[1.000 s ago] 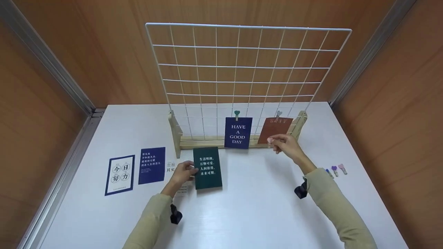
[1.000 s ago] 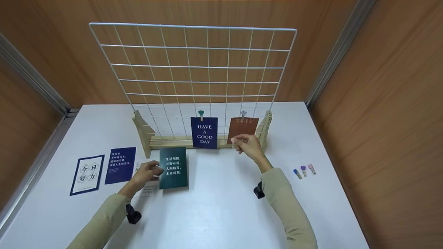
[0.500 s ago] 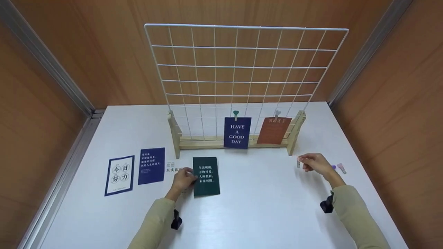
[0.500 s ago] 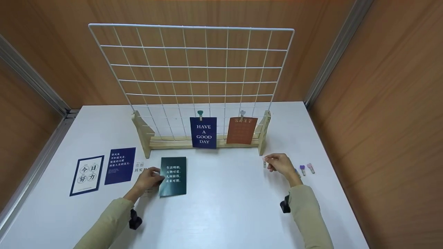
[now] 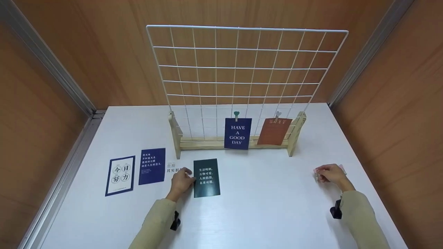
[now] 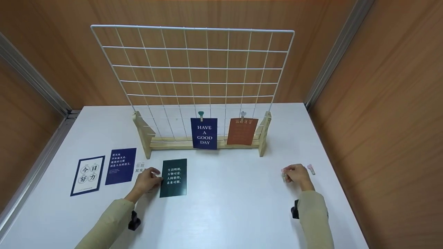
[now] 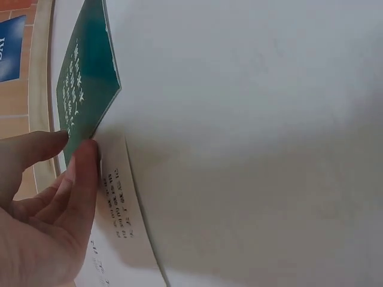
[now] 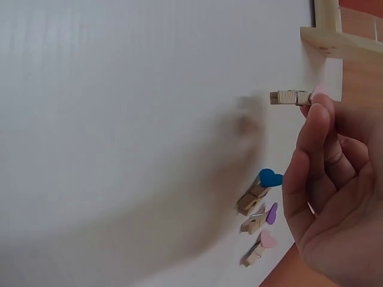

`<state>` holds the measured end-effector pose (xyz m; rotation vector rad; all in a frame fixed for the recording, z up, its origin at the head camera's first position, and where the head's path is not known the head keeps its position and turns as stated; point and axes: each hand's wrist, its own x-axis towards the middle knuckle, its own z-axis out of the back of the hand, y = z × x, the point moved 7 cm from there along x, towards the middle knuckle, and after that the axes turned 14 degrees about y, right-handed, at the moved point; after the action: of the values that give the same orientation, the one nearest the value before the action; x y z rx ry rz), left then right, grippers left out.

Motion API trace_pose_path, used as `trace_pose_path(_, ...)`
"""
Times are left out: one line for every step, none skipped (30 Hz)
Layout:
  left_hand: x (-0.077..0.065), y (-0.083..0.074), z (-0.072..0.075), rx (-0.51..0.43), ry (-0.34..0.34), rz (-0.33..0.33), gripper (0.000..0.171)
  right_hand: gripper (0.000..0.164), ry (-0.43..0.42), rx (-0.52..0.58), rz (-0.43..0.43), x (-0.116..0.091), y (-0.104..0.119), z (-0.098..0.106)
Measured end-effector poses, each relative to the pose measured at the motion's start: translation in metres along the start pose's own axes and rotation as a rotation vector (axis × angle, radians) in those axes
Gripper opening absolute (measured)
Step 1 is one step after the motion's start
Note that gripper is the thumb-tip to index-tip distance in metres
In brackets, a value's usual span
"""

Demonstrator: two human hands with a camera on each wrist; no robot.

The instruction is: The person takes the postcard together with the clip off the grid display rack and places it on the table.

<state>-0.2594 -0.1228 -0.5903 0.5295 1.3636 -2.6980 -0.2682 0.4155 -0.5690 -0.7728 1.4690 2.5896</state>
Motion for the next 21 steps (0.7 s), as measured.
trace_pose_path(0.0, 0.0, 0.0, -0.005, -0.001, 0.004, 0.023, 0.027, -0.012, -0.012, -0.01, 0.0, -0.003, 0.001)
trace_pose_path(0.0, 0.001, 0.0, -0.005, -0.002, 0.003, 0.022, 0.026, -0.023, -0.029, -0.016, 0.0, -0.006, 0.002)
trace_pose_path(0.0, 0.001, 0.0, -0.006, -0.003, 0.002, 0.022, 0.026, -0.034, -0.047, -0.021, 0.0, -0.008, 0.003)
trace_pose_path(0.0, 0.001, 0.001, -0.005, -0.007, 0.0, 0.022, 0.026, -0.042, -0.073, -0.025, 0.001, -0.01, 0.004)
trace_pose_path(-0.001, 0.0, 0.001, -0.01, -0.008, -0.001, 0.022, 0.026, -0.047, -0.094, -0.029, 0.001, -0.012, 0.005)
trace_pose_path(-0.001, 0.0, 0.002, -0.017, -0.011, -0.004, 0.021, 0.025, -0.057, -0.108, -0.042, 0.0, -0.014, 0.006)
trace_pose_path(-0.001, -0.001, 0.002, -0.024, -0.013, -0.008, 0.021, 0.026, -0.063, -0.119, -0.051, 0.0, -0.015, 0.007)
trace_pose_path(-0.001, -0.001, 0.003, -0.037, -0.013, -0.011, 0.021, 0.026, -0.066, -0.127, -0.057, 0.0, -0.016, 0.007)
trace_pose_path(-0.002, -0.002, 0.003, -0.055, -0.013, -0.012, 0.021, 0.026, -0.067, -0.129, -0.062, 0.0, -0.018, 0.008)
trace_pose_path(-0.002, -0.003, 0.004, -0.074, -0.012, -0.013, 0.022, 0.026, -0.067, -0.129, -0.068, 0.001, -0.019, 0.008)
trace_pose_path(-0.002, -0.004, 0.004, -0.095, -0.01, -0.013, 0.022, 0.027, -0.068, -0.122, -0.074, 0.001, -0.02, 0.008)
trace_pose_path(-0.002, -0.005, 0.005, -0.115, -0.01, -0.014, 0.022, 0.026, -0.073, -0.113, -0.082, 0.001, -0.021, 0.009)
trace_pose_path(-0.002, -0.005, 0.006, -0.136, -0.008, -0.015, 0.022, 0.026, -0.076, -0.11, -0.085, 0.001, -0.022, 0.009)
trace_pose_path(-0.002, -0.006, 0.006, -0.153, -0.008, -0.015, 0.023, 0.026, -0.078, -0.108, -0.086, 0.001, -0.022, 0.009)
trace_pose_path(-0.001, -0.007, 0.007, -0.164, -0.01, -0.018, 0.023, 0.026, -0.076, -0.109, -0.086, 0.0, -0.023, 0.009)
trace_pose_path(-0.001, -0.008, 0.008, -0.168, -0.013, -0.024, 0.022, 0.026, -0.078, -0.112, -0.09, 0.0, -0.023, 0.008)
trace_pose_path(-0.001, -0.009, 0.009, -0.172, -0.016, -0.031, 0.022, 0.026, -0.077, -0.115, -0.092, 0.0, -0.023, 0.008)
trace_pose_path(0.0, -0.01, 0.01, -0.173, -0.02, -0.036, 0.022, 0.026, -0.079, -0.12, -0.095, 0.0, -0.023, 0.008)
trace_pose_path(0.0, -0.012, 0.011, -0.168, -0.026, -0.049, 0.022, 0.026, -0.077, -0.135, -0.091, 0.0, -0.023, 0.008)
trace_pose_path(0.001, -0.014, 0.012, -0.16, -0.032, -0.061, 0.022, 0.026, -0.077, -0.141, -0.09, -0.001, -0.022, 0.008)
trace_pose_path(0.001, -0.015, 0.012, -0.154, -0.037, -0.071, 0.022, 0.026, -0.08, -0.152, -0.085, -0.001, -0.022, 0.008)
